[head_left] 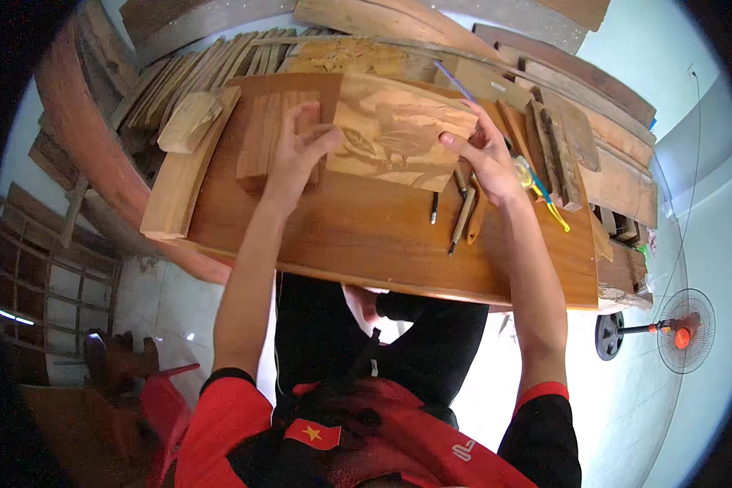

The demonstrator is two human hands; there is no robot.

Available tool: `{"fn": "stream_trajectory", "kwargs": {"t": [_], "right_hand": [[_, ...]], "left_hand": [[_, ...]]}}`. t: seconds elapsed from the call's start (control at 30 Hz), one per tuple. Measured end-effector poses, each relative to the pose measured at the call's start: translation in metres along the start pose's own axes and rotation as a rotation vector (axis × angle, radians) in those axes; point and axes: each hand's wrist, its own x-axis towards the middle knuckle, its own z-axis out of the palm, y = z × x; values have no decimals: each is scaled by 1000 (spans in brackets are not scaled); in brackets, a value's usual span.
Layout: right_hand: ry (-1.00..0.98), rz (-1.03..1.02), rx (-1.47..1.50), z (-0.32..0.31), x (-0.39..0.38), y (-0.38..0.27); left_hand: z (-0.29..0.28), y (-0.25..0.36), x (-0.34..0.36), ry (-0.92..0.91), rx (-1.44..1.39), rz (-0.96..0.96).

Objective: The person marks a heart shape on a wooden block with a pencil, then begins carving the shape into the wood using a carving tool.

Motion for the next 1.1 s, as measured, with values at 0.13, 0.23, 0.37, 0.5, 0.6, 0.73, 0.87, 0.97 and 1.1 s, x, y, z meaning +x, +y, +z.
{"fn": "stream_trajectory", "kwargs": {"t": [0.13, 0.23, 0.37, 0.5, 0.6, 0.73, 0.87, 0.97, 1.1], "right_hand": [[-183, -16, -105, 14, -8, 27], [-193, -20, -202, 18, -11, 33], [-203, -79, -186, 19, -12, 31], [-168, -97, -201, 14, -2, 23], [-90, -96, -199, -1, 27, 11], [-6, -68, -220, -23, 95, 3], [64, 88, -293, -39, 148, 24], [11, 141, -199, -50, 170, 44], [36, 207, -285, -64, 183, 61]], "left_hand": [[-24, -11, -18, -119, 355, 61], [-27, -14, -26, -132, 367, 1], [-22, -21, -32, -83, 334, 52], [-17, -24, -19, -71, 293, 114], [-27, -13, 10, 76, 541, 331], [-58, 4, 50, 147, 906, 77], [-72, -12, 57, 211, 1386, -152], [-72, -29, 52, 212, 1478, -159], [-71, -34, 49, 204, 1511, -124]]}}
